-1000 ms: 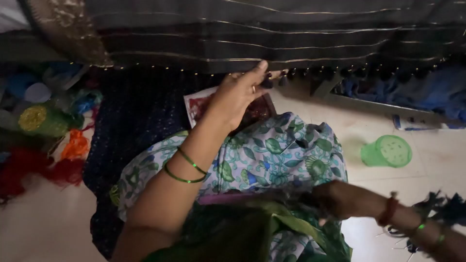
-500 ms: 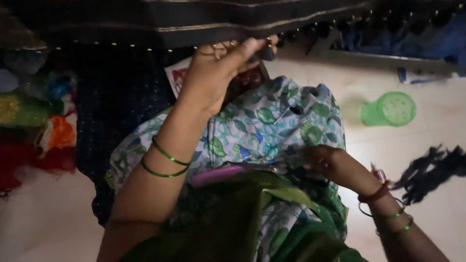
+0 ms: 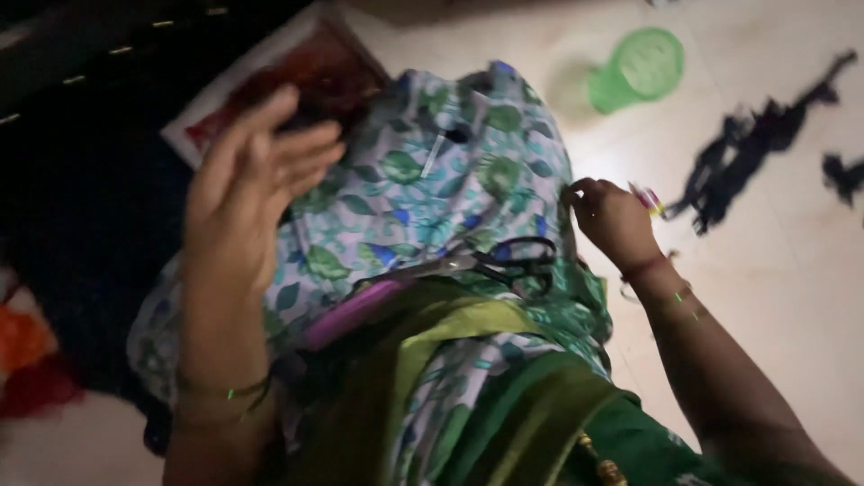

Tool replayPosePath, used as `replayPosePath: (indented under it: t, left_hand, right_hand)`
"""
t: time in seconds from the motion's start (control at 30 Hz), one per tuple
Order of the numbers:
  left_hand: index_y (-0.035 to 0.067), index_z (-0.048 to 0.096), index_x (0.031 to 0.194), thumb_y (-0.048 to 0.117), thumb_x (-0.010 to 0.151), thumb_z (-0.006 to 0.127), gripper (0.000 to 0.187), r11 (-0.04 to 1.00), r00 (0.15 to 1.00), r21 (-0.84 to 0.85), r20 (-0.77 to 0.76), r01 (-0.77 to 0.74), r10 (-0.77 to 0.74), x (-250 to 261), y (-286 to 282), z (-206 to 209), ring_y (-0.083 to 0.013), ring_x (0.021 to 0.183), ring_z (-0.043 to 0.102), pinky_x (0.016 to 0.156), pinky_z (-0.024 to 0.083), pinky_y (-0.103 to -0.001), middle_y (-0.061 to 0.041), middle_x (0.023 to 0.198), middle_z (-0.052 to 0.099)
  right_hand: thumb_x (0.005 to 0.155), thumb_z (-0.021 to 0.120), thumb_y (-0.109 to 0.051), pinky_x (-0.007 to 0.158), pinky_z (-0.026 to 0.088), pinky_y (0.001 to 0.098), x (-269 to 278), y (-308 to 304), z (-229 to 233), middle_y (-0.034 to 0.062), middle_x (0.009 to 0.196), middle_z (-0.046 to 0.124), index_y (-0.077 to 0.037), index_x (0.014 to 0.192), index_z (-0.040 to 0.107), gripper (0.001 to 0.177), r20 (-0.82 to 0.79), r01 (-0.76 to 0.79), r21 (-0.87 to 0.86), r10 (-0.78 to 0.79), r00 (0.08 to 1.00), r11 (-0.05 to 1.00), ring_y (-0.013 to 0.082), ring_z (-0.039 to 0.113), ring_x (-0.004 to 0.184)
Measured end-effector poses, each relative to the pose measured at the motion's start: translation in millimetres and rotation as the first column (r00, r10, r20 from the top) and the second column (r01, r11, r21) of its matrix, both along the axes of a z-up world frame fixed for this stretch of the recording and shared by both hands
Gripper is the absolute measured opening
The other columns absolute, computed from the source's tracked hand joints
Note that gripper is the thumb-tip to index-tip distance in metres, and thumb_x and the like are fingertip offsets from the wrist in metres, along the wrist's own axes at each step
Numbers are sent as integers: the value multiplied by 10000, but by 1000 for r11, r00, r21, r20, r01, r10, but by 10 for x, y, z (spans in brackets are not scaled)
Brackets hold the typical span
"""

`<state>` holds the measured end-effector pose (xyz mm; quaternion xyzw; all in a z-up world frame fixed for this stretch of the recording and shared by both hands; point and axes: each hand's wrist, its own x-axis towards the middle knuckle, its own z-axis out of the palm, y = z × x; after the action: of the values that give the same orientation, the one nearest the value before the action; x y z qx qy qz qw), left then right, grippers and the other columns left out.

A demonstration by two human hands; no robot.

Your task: The recorder is attaching beads and making tassels on the edge of a dark fabric using sewing tools.

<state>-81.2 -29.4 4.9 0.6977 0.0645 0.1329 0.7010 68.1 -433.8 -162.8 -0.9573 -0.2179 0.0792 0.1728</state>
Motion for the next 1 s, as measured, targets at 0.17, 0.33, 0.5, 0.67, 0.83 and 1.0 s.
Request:
replayPosePath:
  t: [0.17, 0.33, 0.5, 0.67, 0.83, 1.0]
  left_hand:
    - [-55, 568, 1386, 309, 1106, 491, 466, 996, 958, 54, -273, -74, 86, -372, 39, -488, -317, 1175, 715, 1038, 564, -416, -239, 1292, 693]
    - [-56, 591, 1360, 237, 1062, 527, 423, 964, 847, 205, -469, -169, 248, -507, -53, -496, -284, 1184, 695, 1035, 530, -389, -215, 1274, 701]
    - [-33, 613, 1336, 229, 1053, 556, 390, 969, 853, 203, -472, -141, 223, -461, -221, -483, -249, 1184, 691, 1031, 517, -353, -180, 1265, 713]
    - [18, 666, 1300, 230, 1028, 590, 354, 944, 860, 316, -451, -96, 238, -370, -291, -489, -205, 1164, 697, 1002, 529, -331, -130, 1245, 735]
    - [50, 730, 1224, 233, 1023, 637, 287, 904, 881, 415, -385, -100, 274, -398, -168, -958, -160, 1022, 706, 902, 545, -307, -102, 1154, 769]
    - [53, 788, 999, 179, 918, 729, 161, 871, 990, 485, 67, 74, -121, -44, -448, -959, -242, 1126, 706, 989, 538, -381, -83, 1187, 770]
  right_hand:
    - [925, 731, -331, 664, 556, 494, 211, -1143, -1386, 174, 961, 720, -64, 987, 740, 275, 113, 276, -267, -254, 961, 923, 386, 698, 820]
    - [913, 756, -351, 768, 574, 481, 393, -1636, -1680, 211, 991, 738, -25, 1017, 763, 342, 59, 573, -377, -598, 799, 728, 395, 715, 903]
    - [856, 783, -322, 803, 594, 457, 692, -1866, -2379, 223, 999, 749, -27, 996, 776, 327, -35, 623, -430, -701, 712, 654, 382, 736, 949]
    - [889, 726, -259, 768, 595, 474, 724, -2113, -2047, 227, 965, 747, -24, 986, 754, 256, 134, 672, -339, -673, 728, 659, 391, 735, 905]
    - [1053, 593, -375, 679, 559, 498, 476, -1270, 58, 214, 735, 727, -50, 936, 700, 362, 134, 706, -67, -695, 707, 705, 394, 726, 704]
    - [956, 810, -65, 700, 501, 400, -231, 170, 1713, 127, 910, 600, -47, 1059, 778, 109, 490, -73, 119, 6, 872, 990, 282, 616, 818]
